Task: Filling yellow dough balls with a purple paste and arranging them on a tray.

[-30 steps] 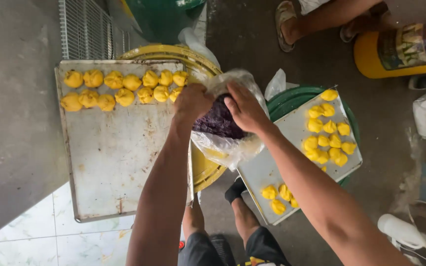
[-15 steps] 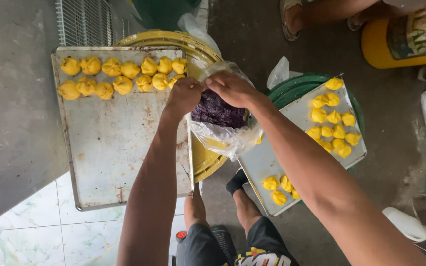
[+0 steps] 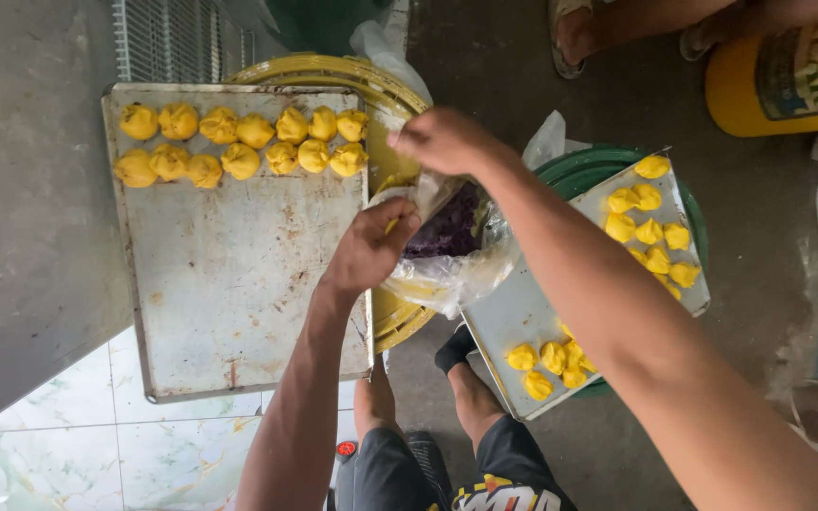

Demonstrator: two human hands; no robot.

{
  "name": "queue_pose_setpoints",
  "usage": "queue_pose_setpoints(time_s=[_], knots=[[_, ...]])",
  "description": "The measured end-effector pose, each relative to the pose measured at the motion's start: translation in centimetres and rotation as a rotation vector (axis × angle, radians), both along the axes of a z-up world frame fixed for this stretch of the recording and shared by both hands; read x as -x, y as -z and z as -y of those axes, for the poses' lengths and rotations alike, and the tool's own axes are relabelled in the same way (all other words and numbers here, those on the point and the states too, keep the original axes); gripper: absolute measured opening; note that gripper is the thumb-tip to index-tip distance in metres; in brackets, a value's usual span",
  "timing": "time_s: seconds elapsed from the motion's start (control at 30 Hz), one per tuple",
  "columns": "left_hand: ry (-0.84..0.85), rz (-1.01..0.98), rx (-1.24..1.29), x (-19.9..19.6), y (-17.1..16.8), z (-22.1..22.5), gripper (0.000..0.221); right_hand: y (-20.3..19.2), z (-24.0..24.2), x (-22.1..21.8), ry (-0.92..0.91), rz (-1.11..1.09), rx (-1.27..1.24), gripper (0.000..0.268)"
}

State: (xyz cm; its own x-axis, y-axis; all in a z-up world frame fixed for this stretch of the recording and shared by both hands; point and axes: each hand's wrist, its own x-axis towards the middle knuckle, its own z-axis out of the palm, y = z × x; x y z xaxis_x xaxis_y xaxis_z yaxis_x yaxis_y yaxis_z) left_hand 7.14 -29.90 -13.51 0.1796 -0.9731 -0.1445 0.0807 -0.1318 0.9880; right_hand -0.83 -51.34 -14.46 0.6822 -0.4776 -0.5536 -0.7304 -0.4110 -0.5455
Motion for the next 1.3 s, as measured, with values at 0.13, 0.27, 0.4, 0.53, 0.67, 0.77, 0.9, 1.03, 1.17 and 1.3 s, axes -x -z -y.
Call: queue_pose_setpoints(time_s=[0.13, 0.27, 0.4, 0.53, 0.67, 0.77, 0.9, 1.03, 1.17, 1.3], knots=[[0.008, -0.018, -0.107, 2.0, -0.3, -1.7, 0.015, -2.6, -3.1, 0.5, -0.317, -0.131, -0.257, 0.068], [0.029, 0.11, -0.126, 2.2, -5.0, -4.5, 0.009, -4.4, -7.0, 3.6, -0.35, 0.059, -0.043, 0.049], [-0.194, 0.207, -0.227, 2.4, -6.7, -5.7, 0.016, -3.1, -10.9, 6.5, -0.362, 0.144, 0.209, 0.038], [-0.049, 0.431, -0.599, 3.2, -4.5, -6.5, 0.067, -2.3, -13.1, 8.5, -0.389, 0.382, 0.549, 0.037], [-0.006, 0.627, -0.516, 4.6, -1.0, -7.5, 0.06, -1.1, -13.4, 8.9, -0.381, 0.438, 0.647, 0.044], [-0.012, 0.687, -0.478, 4.7, -1.4, -6.9, 0.062, 1.4, -13.5, 9.4, -0.364, 0.446, 0.705, 0.05], [0.005, 0.812, -0.515, 4.5, 0.4, -4.8, 0.058, 3.5, -12.3, 8.4, -0.336, 0.475, 0.717, 0.049], [0.067, 0.667, -0.695, 4.1, 2.7, -5.0, 0.063, 0.6, -11.0, 7.7, -0.249, 0.458, 0.507, 0.044], [0.034, 0.704, -0.387, 3.2, -2.9, -6.6, 0.067, 0.1, -8.1, 9.8, -0.01, 0.78, 0.666, 0.034], [0.308, 1.1, -0.258, 4.4, 1.9, -6.7, 0.071, -4.3, -11.1, 15.3, -0.108, 0.715, 0.656, 0.013]])
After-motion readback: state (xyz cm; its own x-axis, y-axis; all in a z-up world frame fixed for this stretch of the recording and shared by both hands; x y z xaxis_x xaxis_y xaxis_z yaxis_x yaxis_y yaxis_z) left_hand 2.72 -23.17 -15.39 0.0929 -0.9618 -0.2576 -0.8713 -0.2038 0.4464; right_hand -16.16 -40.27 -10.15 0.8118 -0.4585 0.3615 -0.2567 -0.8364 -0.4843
